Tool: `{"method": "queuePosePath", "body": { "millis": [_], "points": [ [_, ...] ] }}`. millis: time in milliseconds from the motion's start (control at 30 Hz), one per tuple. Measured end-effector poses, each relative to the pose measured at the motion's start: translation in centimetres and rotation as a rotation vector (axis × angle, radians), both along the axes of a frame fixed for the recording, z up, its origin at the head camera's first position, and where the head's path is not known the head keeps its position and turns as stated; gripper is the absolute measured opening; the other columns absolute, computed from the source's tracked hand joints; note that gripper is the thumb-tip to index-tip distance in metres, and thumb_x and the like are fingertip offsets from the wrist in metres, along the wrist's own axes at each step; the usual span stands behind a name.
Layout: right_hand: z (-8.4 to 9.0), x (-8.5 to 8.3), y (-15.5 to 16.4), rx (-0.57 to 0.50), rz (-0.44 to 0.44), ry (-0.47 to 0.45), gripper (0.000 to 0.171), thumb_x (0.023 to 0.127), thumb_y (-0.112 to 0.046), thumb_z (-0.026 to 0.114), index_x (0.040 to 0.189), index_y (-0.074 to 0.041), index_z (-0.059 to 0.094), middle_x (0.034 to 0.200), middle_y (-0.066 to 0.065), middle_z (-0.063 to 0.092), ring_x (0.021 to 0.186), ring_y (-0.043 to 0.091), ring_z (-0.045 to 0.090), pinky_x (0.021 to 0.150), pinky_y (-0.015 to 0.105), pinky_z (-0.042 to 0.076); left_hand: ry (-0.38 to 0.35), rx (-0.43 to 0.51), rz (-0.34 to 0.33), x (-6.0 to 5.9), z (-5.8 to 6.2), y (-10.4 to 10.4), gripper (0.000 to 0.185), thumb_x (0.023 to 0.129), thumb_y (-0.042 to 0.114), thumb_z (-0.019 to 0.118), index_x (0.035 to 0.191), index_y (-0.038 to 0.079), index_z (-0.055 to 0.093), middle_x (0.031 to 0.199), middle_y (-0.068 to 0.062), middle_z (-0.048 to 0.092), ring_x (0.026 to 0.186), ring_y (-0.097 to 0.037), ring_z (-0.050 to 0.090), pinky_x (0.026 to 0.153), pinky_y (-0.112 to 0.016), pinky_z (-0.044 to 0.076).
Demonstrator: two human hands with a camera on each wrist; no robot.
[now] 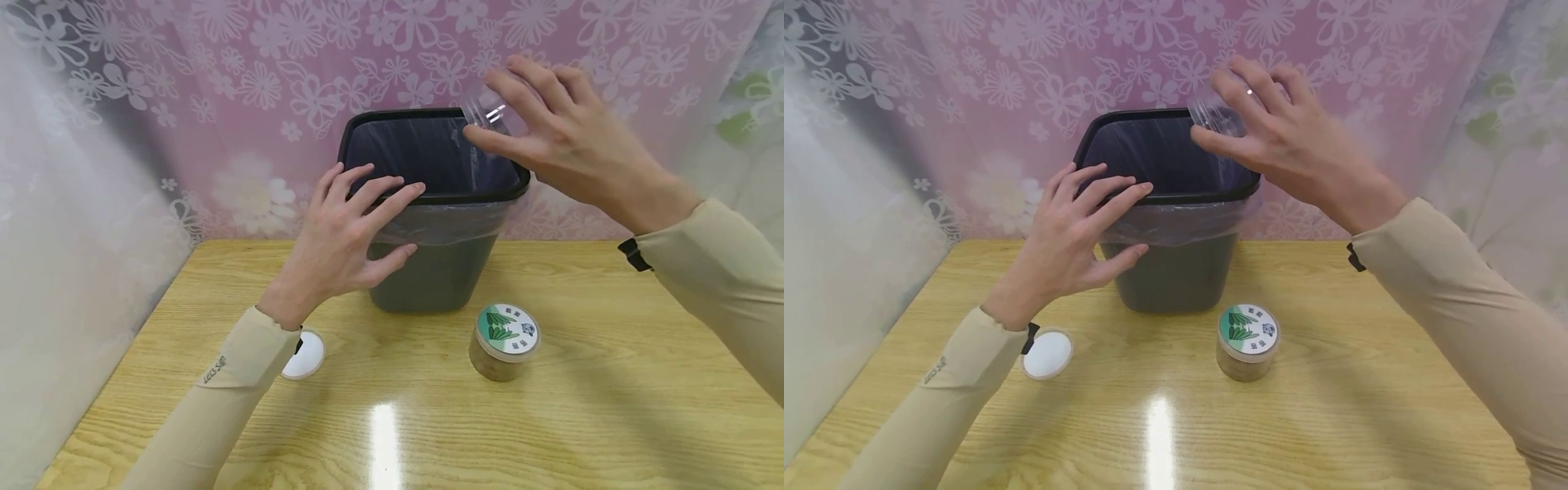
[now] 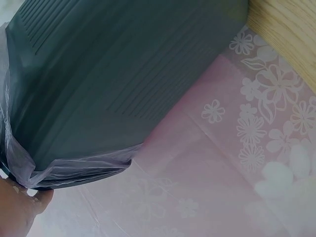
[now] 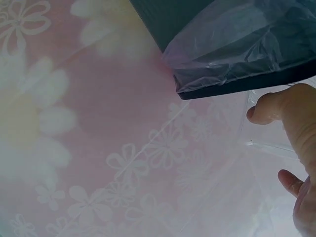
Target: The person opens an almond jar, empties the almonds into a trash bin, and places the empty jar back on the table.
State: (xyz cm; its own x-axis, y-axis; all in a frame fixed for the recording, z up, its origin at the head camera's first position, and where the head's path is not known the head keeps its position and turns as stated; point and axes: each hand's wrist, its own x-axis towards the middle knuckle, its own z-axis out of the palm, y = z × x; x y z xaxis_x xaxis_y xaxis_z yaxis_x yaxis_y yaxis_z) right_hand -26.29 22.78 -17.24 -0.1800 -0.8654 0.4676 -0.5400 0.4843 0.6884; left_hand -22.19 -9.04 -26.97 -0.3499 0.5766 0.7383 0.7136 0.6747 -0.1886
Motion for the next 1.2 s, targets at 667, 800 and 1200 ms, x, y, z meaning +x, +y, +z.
{"method": "queuePosePath", "body": {
  "millis": [667, 800, 1200],
  "points": [
    [1.0, 0.6, -0.3, -0.037, -0.015, -0.009, 0.073, 0.086, 0.007, 0.071, 0.146, -0.023, 0.043, 0.150, 0.028, 0.039, 0.139, 0.048, 0.038, 0.096, 0.061, 0.044, 0.003, -0.023, 0.010, 0.4, 0.3, -0.2, 0.065, 0.092, 0.055, 0.065, 0.150, 0.028, 0.052, 0.137, -0.006, 0.063, 0.136, -0.040, 0.051, 0.117, -0.063, 0.032],
    [0.9, 0.7, -0.1, -0.108, 0.027, 0.010, 0.070, 0.087, 0.006, 0.072, 0.145, -0.025, 0.047, 0.149, 0.026, 0.042, 0.139, 0.045, 0.040, 0.096, 0.062, 0.043, 0.004, -0.022, 0.008, 0.3, 0.3, -0.2, 0.066, 0.091, 0.055, 0.066, 0.150, 0.028, 0.052, 0.138, -0.006, 0.062, 0.136, -0.040, 0.051, 0.118, -0.063, 0.032],
    [0.7, 1.9, 0.5, -0.217, -0.009, -0.010, 0.072, 0.083, -0.001, 0.077, 0.144, -0.022, 0.047, 0.153, 0.025, 0.042, 0.140, 0.046, 0.040, 0.093, 0.063, 0.041, -0.017, 0.032, -0.024, 1.1, 0.0, -0.4, 0.069, 0.091, 0.050, 0.068, 0.153, 0.026, 0.048, 0.155, -0.012, 0.047, 0.149, -0.044, 0.035, 0.120, -0.065, 0.026]
  ]
}}
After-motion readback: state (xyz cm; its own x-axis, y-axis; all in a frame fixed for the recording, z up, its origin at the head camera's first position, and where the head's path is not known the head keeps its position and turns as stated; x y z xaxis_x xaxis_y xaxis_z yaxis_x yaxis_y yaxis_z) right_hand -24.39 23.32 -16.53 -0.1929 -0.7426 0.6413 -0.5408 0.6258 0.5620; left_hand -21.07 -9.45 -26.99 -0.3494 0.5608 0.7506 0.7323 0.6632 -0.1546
